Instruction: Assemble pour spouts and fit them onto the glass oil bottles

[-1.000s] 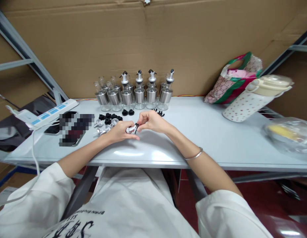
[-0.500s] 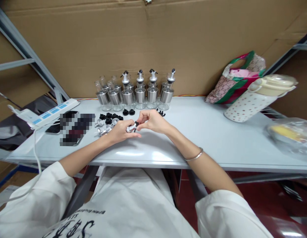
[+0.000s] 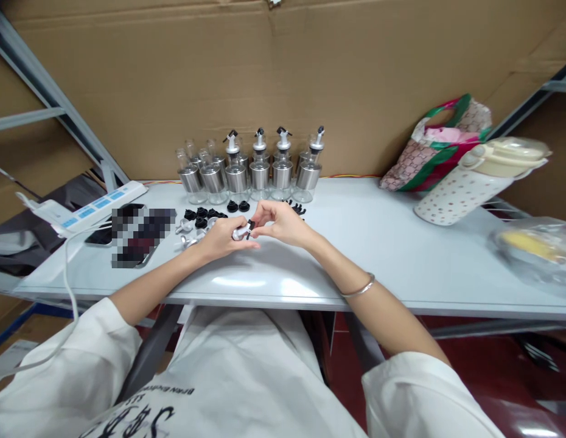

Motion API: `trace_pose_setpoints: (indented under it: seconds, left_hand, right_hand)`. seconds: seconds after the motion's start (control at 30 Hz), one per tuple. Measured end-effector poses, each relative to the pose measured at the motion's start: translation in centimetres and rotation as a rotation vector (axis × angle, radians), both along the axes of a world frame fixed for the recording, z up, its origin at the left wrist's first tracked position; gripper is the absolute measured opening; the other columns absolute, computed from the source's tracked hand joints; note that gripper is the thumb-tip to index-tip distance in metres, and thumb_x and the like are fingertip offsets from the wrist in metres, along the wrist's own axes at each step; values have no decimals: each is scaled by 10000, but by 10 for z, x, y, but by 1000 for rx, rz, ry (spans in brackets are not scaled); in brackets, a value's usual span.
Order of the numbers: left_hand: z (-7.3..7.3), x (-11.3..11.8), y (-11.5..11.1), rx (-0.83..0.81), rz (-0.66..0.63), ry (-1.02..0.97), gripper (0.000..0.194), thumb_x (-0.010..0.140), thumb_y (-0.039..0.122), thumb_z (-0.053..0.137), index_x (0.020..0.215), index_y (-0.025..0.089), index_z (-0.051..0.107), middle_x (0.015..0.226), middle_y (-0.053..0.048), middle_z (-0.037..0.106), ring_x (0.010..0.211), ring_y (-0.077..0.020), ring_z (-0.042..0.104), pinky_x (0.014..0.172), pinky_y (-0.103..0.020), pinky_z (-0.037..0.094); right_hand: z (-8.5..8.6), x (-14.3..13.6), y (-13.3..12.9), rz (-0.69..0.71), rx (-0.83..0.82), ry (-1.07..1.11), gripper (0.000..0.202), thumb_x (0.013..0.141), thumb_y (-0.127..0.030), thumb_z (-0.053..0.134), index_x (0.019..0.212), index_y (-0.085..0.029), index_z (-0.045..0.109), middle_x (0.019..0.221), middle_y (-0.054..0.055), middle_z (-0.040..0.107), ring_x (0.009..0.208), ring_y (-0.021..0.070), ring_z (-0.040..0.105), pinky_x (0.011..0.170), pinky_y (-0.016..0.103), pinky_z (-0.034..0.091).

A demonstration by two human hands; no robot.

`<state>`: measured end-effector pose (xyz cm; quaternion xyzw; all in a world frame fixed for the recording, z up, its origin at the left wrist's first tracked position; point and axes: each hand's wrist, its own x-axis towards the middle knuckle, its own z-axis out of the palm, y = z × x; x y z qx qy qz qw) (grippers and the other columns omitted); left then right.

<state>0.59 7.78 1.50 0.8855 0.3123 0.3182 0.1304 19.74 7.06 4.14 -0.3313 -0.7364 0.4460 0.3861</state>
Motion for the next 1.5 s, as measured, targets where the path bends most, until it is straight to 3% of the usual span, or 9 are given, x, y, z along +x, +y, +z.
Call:
trace_pose_setpoints:
  seconds: [0.3,0.47,0.73,1.0,1.5]
  left_hand:
    - [-1,-1,2,72,-20,72,390,759,484,692,744,176,453,646,52,469,558,-90,425,562,-206,338]
    - [0,-3,1,78,-6,47,307,817,422,649,882,177,475,780,3,567,636,-120,529,611,-227,402]
    - [5,-4,-4,-29,7,25,278,851,401,575,959,190,429,953,-35,597,641,-112,557,638,-249,439]
    - [9,-5,-6,-29,-21,39,172,889,360,429,926,192,415,949,-67,607,788,-162,591,703,-274,449]
    - [9,-7,-4,-56,-71,94,193,900,361,437,956,181,477,954,-70,624,860,-189,591,783,-309,454]
  right_hand:
    - [-2,6,5,59,59,-53,381,635,-248,782,980,-169,641,734,6,682,700,156,652,723,316,533]
    - [2,8,3,43,89,-61,340,657,-271,763,963,-169,653,744,15,693,712,167,657,756,338,530]
    - [7,13,2,14,146,-104,286,668,-339,770,874,-172,661,788,38,712,746,181,657,784,354,516]
    - [10,14,0,15,178,-138,294,687,-337,758,911,-163,681,822,50,718,787,191,658,805,353,506]
    - [13,21,4,134,-91,-72,357,585,-294,821,909,-167,741,852,39,732,815,182,664,840,371,514]
